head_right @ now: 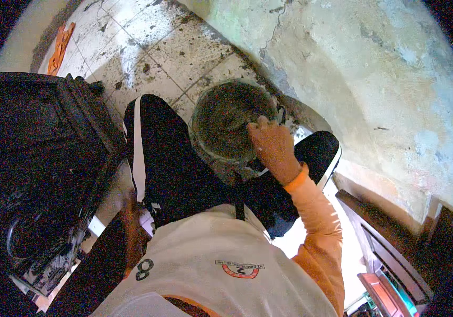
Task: Applying and smoothing cement or plaster onto a wall using a trowel and hands.
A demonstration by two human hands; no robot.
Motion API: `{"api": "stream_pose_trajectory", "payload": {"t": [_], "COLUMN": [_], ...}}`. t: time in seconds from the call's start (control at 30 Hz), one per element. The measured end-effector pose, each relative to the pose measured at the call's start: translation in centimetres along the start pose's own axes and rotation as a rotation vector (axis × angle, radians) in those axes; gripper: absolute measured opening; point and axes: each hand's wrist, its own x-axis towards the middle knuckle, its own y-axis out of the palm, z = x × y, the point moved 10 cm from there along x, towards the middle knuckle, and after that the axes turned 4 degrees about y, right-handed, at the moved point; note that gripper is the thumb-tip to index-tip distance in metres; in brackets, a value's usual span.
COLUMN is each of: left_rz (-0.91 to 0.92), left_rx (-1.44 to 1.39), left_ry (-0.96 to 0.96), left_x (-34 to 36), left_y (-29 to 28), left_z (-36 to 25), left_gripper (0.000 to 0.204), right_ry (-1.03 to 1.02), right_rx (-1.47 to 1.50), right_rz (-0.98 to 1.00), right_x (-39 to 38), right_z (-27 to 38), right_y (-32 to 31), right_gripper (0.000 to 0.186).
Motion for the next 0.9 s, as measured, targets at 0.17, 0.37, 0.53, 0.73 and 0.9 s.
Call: {"api": "stream_pose_trajectory", "payload": {"t": [0.17, 0.37, 0.53, 0.73, 0.9], "left_rz": [0.146, 0.462, 0.556, 0.708, 0.705], "left_rx": [0.472, 0.389, 1.04, 1.019, 0.907], "left_ry": [0.85, 0.997, 0.717, 0.567, 0.735], "left_x": [-0.1, 4.2, 11.2, 14.8, 17.3], "left_y": [19.1, 36.8, 44.8, 47.6, 47.0], "left_z": [-25.8, -26.4, -16.4, -14.5, -13.1], "left_gripper": [0.024, 0.032, 0.045, 0.038, 0.034], "right_ry": [-0.367, -0.633, -0.516, -0.284, -0.206], "right_rx": [-0.056, -0.266, -0.167, -0.087, -0.172], "right_rz": [-0.412, -0.349, -0.368, -0.089, -0.358], "right_x": [-0.9, 5.7, 6.9, -0.4, 0.8], "right_z": [4.2, 5.7, 1.0, 0.5, 2.5], "right_y": [-7.2, -0.4, 3.2, 3.1, -3.2], "right_gripper": [0.023, 0.028, 0.025, 0.027, 0.024]}}
